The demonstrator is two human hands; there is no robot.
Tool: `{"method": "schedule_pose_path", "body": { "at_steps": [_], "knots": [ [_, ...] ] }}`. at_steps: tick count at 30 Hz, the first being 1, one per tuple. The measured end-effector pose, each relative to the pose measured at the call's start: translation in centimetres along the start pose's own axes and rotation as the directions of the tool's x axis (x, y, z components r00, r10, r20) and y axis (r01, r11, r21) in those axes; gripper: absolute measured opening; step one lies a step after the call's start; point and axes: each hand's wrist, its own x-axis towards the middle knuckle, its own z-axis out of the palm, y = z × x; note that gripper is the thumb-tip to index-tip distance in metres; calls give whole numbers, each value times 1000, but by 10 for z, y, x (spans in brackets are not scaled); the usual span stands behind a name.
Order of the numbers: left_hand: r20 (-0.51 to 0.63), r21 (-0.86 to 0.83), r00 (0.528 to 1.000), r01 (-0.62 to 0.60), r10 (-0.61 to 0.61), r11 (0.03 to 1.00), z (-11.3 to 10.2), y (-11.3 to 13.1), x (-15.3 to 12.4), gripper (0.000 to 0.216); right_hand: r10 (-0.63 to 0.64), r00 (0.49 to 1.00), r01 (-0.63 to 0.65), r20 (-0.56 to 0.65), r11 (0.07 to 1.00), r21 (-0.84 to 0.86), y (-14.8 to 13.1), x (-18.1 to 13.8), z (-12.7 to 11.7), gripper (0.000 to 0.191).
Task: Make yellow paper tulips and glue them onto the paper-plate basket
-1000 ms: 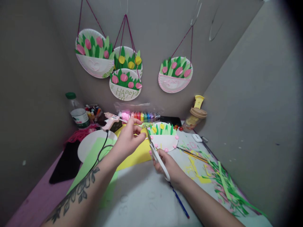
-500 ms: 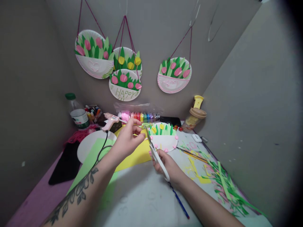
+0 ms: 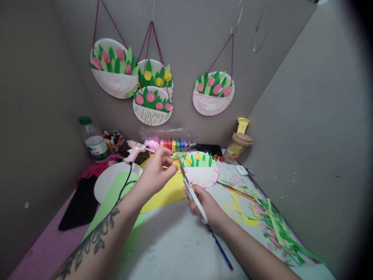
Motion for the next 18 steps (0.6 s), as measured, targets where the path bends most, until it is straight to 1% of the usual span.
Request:
{"method": "schedule_pose_path", "body": {
  "at_steps": [4,9,13,18],
  "knots": [
    [36,30,999,-3,2,1000,0,0,-1,24,-12,1000,12,-7,1000,10,0,0,0,24],
    [13,27,1000,-4,4,1000,0,2,0,25,-5,1000,5,1,1000,6,-1,0,0,21],
    [2,24,1000,-2,2,1000,-1,2,0,25,-10,1000,9,8,1000,14,-2,0,0,24],
    [29,53,999,-28,27,998,-2,0,0,22,17,1000,-17,3,1000,4,-1,1,-1,24]
  ]
}}
